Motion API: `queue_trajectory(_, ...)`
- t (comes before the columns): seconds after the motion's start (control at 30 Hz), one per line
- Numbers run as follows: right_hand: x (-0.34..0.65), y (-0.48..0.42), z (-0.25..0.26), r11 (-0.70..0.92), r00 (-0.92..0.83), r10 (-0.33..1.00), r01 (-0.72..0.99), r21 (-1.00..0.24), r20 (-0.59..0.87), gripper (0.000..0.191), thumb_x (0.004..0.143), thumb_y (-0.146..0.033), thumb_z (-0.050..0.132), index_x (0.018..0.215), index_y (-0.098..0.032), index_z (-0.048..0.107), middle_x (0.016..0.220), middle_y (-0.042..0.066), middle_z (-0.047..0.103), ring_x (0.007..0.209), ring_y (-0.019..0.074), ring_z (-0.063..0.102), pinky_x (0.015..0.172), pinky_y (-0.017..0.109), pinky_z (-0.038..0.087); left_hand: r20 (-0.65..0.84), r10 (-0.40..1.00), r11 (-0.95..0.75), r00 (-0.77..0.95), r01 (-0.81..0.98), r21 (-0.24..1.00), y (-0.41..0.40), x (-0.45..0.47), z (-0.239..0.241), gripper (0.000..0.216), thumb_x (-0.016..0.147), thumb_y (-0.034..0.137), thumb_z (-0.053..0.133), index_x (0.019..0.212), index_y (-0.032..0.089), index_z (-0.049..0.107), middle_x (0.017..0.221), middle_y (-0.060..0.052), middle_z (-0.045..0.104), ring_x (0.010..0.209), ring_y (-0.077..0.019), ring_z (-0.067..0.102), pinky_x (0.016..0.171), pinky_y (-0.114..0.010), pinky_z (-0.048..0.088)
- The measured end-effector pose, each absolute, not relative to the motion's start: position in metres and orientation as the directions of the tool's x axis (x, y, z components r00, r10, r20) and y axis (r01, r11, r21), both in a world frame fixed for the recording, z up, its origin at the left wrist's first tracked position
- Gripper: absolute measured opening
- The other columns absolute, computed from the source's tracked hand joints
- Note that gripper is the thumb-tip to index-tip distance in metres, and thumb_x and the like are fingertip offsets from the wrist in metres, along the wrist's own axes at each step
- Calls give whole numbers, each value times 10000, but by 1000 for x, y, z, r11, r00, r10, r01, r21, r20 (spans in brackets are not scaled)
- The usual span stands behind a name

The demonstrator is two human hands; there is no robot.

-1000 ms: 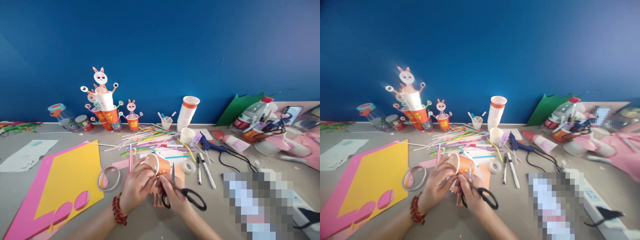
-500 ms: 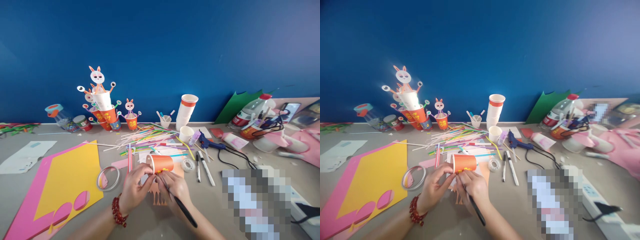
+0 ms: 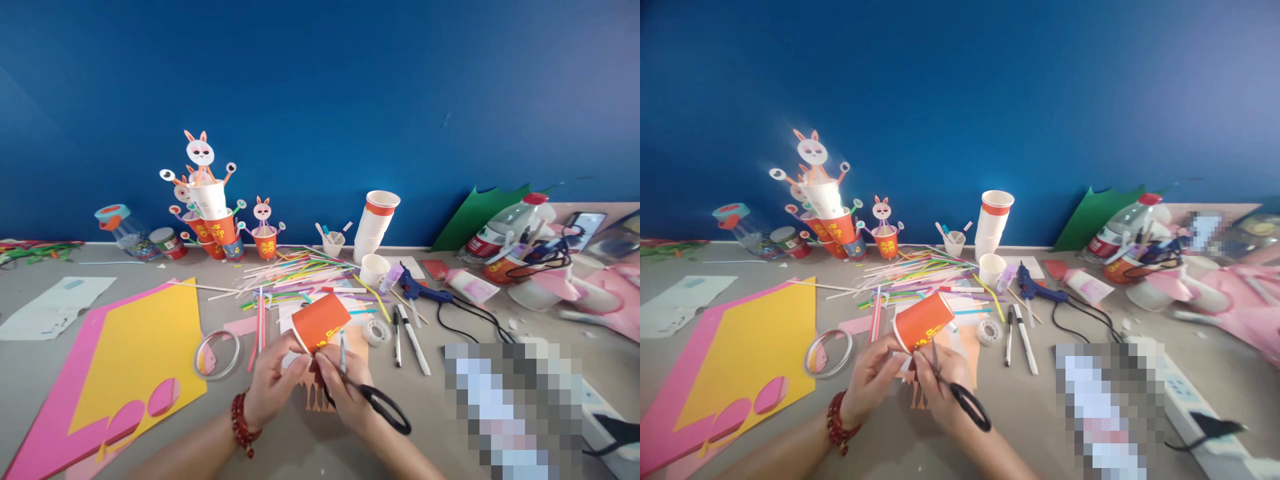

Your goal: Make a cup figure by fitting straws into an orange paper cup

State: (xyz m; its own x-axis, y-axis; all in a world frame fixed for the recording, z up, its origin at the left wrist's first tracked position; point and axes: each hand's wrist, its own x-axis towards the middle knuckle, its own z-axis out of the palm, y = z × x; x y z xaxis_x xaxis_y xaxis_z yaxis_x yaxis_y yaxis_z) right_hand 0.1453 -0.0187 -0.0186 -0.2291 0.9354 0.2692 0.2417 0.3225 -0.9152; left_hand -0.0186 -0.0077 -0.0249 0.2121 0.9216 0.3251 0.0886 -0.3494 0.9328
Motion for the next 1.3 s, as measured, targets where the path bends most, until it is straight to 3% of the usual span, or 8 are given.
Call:
queue_trajectory(0.1, 148, -16, -14, 531, -283, 846, 381, -757, 452, 312, 984, -269, 397, 737, -190, 571, 655, 19, 604, 589, 136, 574, 576, 236, 424, 147, 981, -134, 125, -108, 985, -4, -16, -24, 182, 934, 335, 527, 867, 182, 599, 777, -12, 614, 708, -131, 571, 679, -239, 475)
queue_trajectory(0.23, 150, -11, -15, 621, -333, 783, 466, -630, 525, 250, 968, -223, 401, 791, -194, 575, 687, 36, 636, 607, 151, 599, 584, 240, 441, -21, 996, 46, 91, -290, 956, 2, -14, -21, 169, 856, 338, 652, 828, 178, 604, 761, 10, 601, 701, -111, 549, 694, -229, 467)
queue_trajectory(0.5, 149, -11, -17, 593, -323, 804, 486, -641, 499, 269, 974, -234, 397, 777, -190, 574, 681, 41, 622, 589, 150, 581, 570, 243, 433, -79, 978, 146, 195, -359, 922, 3, -15, -16, 232, 795, 288, 720, 992, 177, 669, 914, -36, 697, 847, -155, 635, 806, -285, 495)
queue_trajectory(0.7, 146, -17, -18, 428, -211, 903, 399, -811, 373, 395, 995, -342, 380, 689, -187, 577, 605, 25, 595, 539, 138, 559, 524, 237, 425, -64, 985, 120, 159, -375, 919, 1, -13, -26, 200, 781, 300, 737, 917, 170, 670, 818, -18, 701, 756, -144, 636, 753, -278, 502)
queue_trajectory(0.83, 140, -19, -22, 204, -160, 970, 141, -969, 181, 449, 979, -452, 413, 667, -185, 594, 558, 9, 589, 500, 126, 559, 488, 219, 443, -63, 988, 114, 138, -398, 910, -1, -10, -30, 190, 768, 278, 753, 911, 175, 681, 819, -13, 710, 775, -146, 640, 767, -277, 503)
queue_trajectory(1.03, 134, -17, -28, -16, -106, 994, -149, -989, 0, 456, 938, -519, 460, 664, -177, 585, 522, -2, 574, 457, 122, 555, 471, 222, 468, -132, 981, 186, 140, -518, 835, -5, -4, -32, 244, 721, 252, 797, 932, 172, 705, 874, -35, 746, 805, -168, 670, 797, -312, 516)
queue_trajectory(1.13, 138, -15, -28, 70, -115, 990, -84, -994, 79, 416, 954, -467, 459, 680, -180, 583, 572, 10, 587, 518, 136, 576, 519, 236, 487, -164, 968, 245, 188, -595, 765, -4, -1, -30, 255, 723, 245, 796, 951, 167, 713, 909, -52, 750, 803, -172, 679, 779, -315, 527)
queue_trajectory(1.3, 147, -16, -16, 377, -171, 925, 295, -878, 340, 327, 983, -315, 412, 724, -189, 566, 675, 32, 587, 632, 158, 576, 586, 252, 454, -134, 946, 304, 295, -666, 681, 0, 0, -23, 164, 775, 233, 754, 926, 174, 727, 919, -50, 757, 785, -147, 681, 760, -279, 535)
